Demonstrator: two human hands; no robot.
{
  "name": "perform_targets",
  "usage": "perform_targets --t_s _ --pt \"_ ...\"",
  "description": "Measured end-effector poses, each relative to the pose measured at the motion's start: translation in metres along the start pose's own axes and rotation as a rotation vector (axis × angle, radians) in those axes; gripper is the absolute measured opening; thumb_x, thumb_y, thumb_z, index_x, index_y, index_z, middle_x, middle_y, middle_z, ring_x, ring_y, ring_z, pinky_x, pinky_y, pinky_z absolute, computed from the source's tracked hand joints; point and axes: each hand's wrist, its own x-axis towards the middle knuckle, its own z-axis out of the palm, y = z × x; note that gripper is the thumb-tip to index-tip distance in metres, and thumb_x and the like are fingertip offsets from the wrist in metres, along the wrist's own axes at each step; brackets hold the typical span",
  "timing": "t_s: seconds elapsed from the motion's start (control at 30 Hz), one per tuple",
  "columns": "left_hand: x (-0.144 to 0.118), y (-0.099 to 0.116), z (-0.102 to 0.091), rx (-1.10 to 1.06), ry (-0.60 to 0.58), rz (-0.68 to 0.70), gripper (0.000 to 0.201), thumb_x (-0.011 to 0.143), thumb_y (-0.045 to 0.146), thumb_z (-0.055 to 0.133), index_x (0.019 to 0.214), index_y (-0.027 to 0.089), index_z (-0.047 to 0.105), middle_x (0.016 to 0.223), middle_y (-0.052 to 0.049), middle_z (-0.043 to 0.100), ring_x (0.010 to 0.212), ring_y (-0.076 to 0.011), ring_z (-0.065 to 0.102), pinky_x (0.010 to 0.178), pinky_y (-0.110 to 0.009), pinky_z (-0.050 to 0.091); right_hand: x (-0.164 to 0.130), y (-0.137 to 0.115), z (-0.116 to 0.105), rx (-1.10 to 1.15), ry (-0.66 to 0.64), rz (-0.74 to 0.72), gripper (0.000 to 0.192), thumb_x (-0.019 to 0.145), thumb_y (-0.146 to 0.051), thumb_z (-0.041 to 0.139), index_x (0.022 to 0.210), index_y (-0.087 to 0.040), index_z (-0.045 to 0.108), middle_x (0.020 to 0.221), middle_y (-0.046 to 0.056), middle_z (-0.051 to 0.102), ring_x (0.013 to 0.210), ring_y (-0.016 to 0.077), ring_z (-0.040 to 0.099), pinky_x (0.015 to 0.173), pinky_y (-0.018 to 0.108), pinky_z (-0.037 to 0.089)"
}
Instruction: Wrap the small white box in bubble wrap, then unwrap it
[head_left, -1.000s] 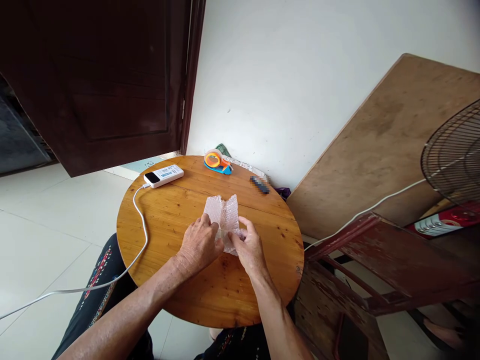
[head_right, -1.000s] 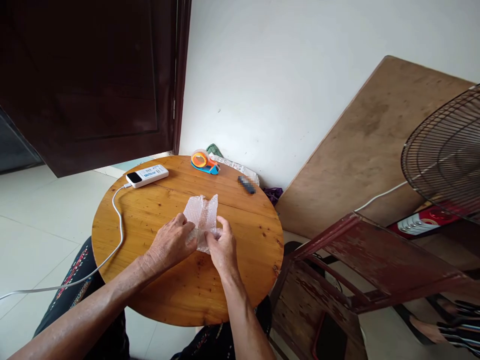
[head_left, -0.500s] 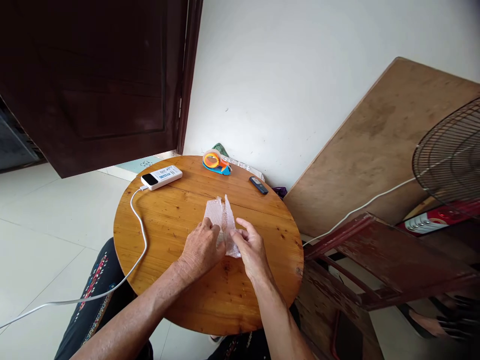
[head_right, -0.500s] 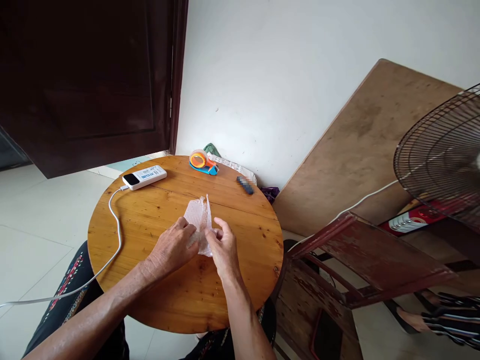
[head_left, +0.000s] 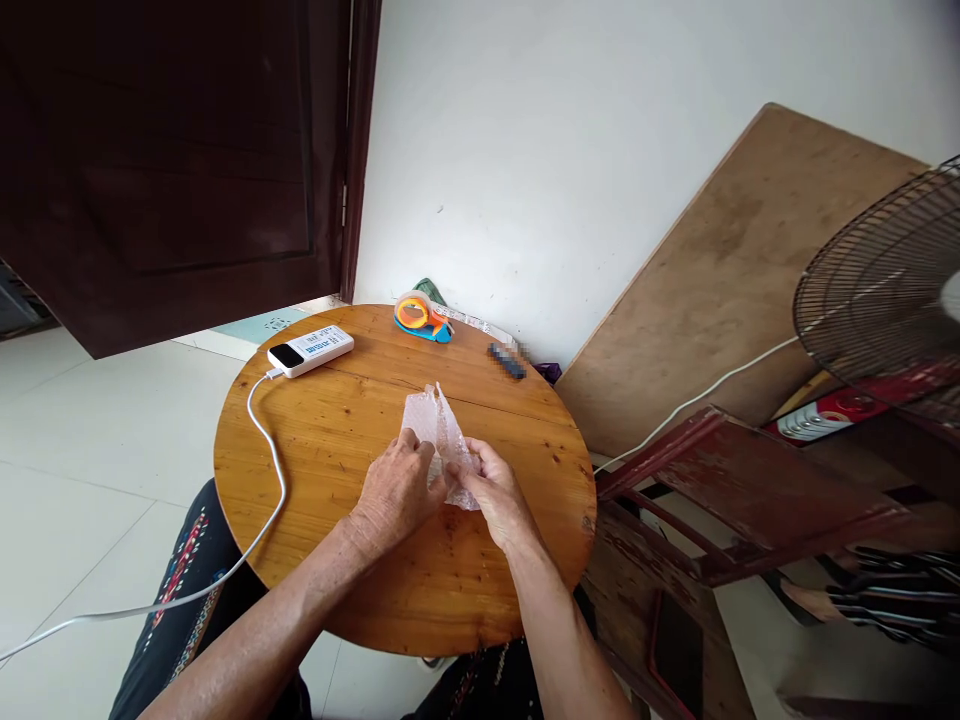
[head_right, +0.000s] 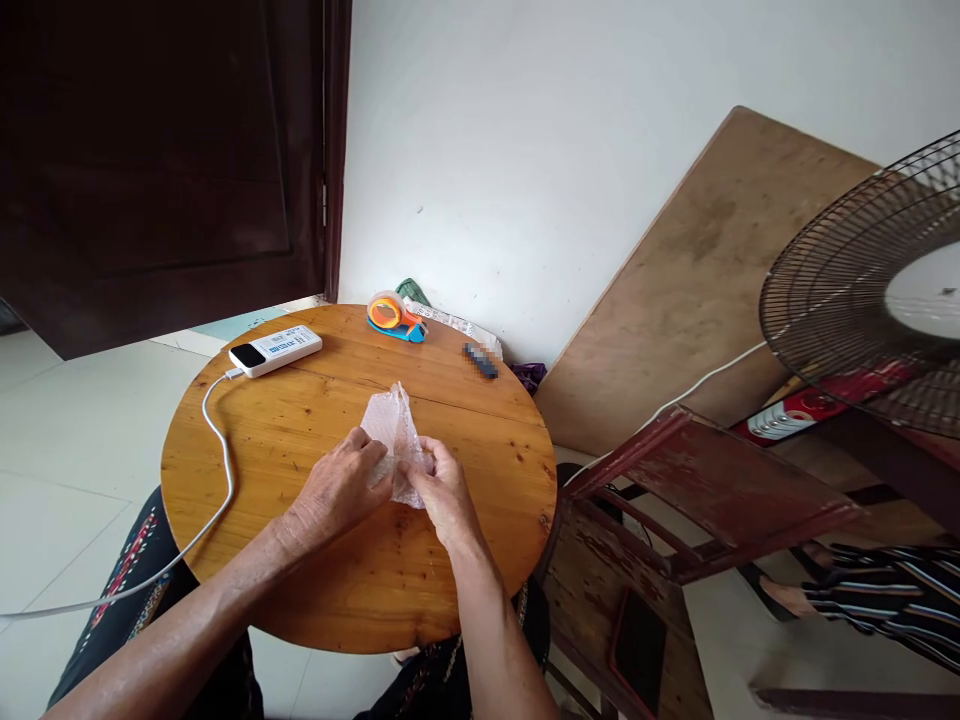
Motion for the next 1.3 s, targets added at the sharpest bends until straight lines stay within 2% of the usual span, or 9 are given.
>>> perform_targets --t_s 0.07,0.27,0.47,0.73,0.87,1.03,1.1,1.2,1.3 --pt "0.0 0.0 0.0 0.005 -0.004 0.007 0.02 0.09 0.029 0.053 0.1 0.016 0.064 0.107 -0.012 0.059 0.1 -0.0264 0.065 0.079 -0.034 0.052 -0.002 0.001 -0.001 -0.008 -0.004 -0.001 0.044 0.068 -0.035 0.07 0.108 -0.019 0.061 0.085 0.002 0.073 0.072 0.0183 0.067 0.065 0.028 0.053" --pt "0.003 0.002 0.002 -0.004 -0.006 -0.014 0.024 0.091 0.033 0.052 0.101 0.015 0.065 0.108 -0.013 0.059 0.097 -0.0266 0.066 0.078 -0.035 0.053 -0.001 -0.006 0.008 -0.499 0.211 -0.205 0.033 0.065 -0.017 0.058 0.097 -0.023 0.065 0.082 0.0 0.072 0.071 0.0184 0.064 0.07 0.03 0.051" --pt "0.004 0.002 0.0 -0.006 -0.012 0.018 0.024 0.09 0.026 0.05 0.105 0.014 0.065 0.109 -0.014 0.061 0.1 -0.0264 0.065 0.083 -0.035 0.052 0.001 -0.01 0.015 -0.064 0.15 0.03 0.051 0.065 -0.04 0.07 0.11 -0.019 0.061 0.074 0.0 0.069 0.058 0.0173 0.061 0.05 0.027 0.049" --pt "0.006 -0.001 0.002 -0.072 -0.014 0.055 0.024 0.09 0.025 0.051 0.104 0.013 0.066 0.108 -0.015 0.062 0.099 -0.028 0.066 0.082 -0.036 0.053 -0.001 -0.018 0.025 -0.125 0.173 0.024 0.06 0.066 -0.044 0.074 0.117 -0.014 0.064 0.068 -0.001 0.067 0.052 0.0132 0.054 0.044 0.023 0.043" --pt "0.005 -0.009 0.005 -0.194 -0.011 0.054 0.025 0.089 0.026 0.053 0.108 0.015 0.065 0.108 -0.014 0.062 0.099 -0.0269 0.066 0.083 -0.035 0.052 -0.008 -0.026 0.02 -0.219 0.099 -0.042 0.049 0.077 -0.04 0.063 0.117 -0.013 0.065 0.066 0.0 0.067 0.053 0.0135 0.056 0.047 0.024 0.043" --pt "0.003 -0.028 0.014 -0.528 0.013 0.092 0.062 0.075 0.013 0.059 0.136 0.012 0.048 0.11 -0.01 0.063 0.091 -0.0201 0.064 0.08 -0.03 0.051 -0.016 -0.035 0.015 -0.239 -0.062 -0.045 0.051 0.078 -0.023 0.056 0.129 -0.015 0.059 0.101 0.007 0.075 0.061 0.013 0.063 0.059 0.027 0.051" --pt "0.002 -0.033 0.017 -0.664 0.025 0.084 0.065 0.075 0.012 0.057 0.139 0.012 0.044 0.107 -0.007 0.064 0.081 -0.0158 0.062 0.076 -0.028 0.051 -0.018 -0.036 0.015 -0.284 -0.103 -0.062 0.054 0.079 -0.018 0.052 0.133 -0.017 0.055 0.111 0.008 0.074 0.065 0.0138 0.066 0.066 0.03 0.054" --pt "0.002 -0.033 0.019 -0.777 0.038 0.038 0.06 0.081 0.021 0.057 0.139 0.012 0.044 0.099 -0.004 0.065 0.074 -0.014 0.06 0.075 -0.028 0.051 -0.02 -0.038 0.015 -0.364 -0.159 -0.132 0.055 0.08 -0.013 0.049 0.135 -0.018 0.054 0.116 0.009 0.073 0.087 0.0186 0.07 0.08 0.034 0.055" --pt "0.003 -0.028 0.021 -0.705 0.095 -0.009 0.057 0.082 0.029 0.06 0.135 0.013 0.049 0.096 -0.004 0.064 0.081 -0.0172 0.061 0.079 -0.032 0.051 -0.023 -0.04 0.012 -0.405 -0.231 -0.184 0.058 0.08 -0.012 0.048 0.137 -0.019 0.051 0.122 0.009 0.071 0.108 0.0208 0.067 0.09 0.035 0.053"
